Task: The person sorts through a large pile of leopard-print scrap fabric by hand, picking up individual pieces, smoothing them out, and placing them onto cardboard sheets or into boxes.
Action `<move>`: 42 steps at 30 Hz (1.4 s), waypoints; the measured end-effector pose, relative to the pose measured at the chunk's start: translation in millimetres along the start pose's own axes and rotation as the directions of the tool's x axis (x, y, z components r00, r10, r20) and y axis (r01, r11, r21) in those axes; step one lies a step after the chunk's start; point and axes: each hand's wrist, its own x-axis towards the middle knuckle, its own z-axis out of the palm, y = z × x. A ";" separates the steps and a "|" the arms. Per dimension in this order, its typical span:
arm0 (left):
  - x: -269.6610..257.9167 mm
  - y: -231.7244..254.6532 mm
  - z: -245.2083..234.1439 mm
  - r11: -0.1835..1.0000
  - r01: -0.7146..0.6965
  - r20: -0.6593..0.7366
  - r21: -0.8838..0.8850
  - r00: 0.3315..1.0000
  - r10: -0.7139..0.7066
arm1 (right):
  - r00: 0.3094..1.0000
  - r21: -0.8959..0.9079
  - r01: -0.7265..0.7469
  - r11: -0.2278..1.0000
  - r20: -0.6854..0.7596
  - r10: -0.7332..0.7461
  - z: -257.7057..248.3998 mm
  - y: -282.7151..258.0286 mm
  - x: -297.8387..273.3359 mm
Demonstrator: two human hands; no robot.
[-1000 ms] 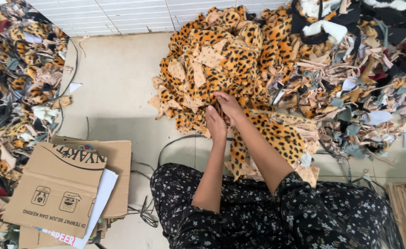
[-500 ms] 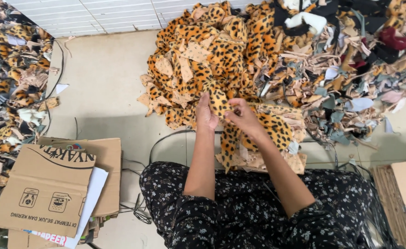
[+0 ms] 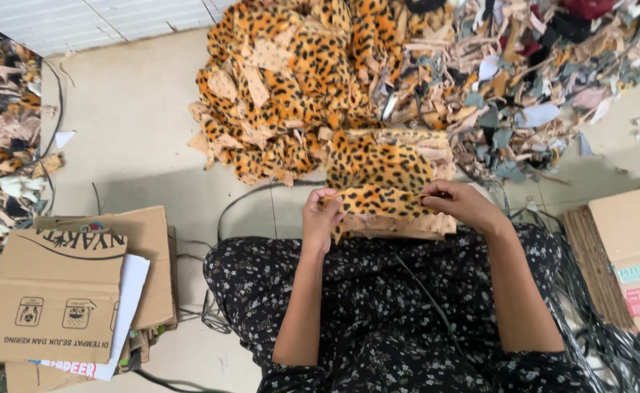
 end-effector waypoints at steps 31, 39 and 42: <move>17.7 -30.6 89.1 -0.171 -0.516 0.458 0.839 0.503 0.733 | 0.607 -0.905 0.034 0.424 -0.319 -0.728 96.2 107.3 116.9; 15.6 -33.3 94.0 -0.138 -0.512 0.421 0.848 0.490 0.764 | 0.602 -0.897 0.075 0.435 -0.307 -0.737 95.8 116.9 122.2; 17.0 -36.4 97.4 -0.114 -0.497 0.389 0.860 0.495 0.777 | 0.613 -0.878 0.104 0.467 -0.313 -0.726 95.3 111.1 117.5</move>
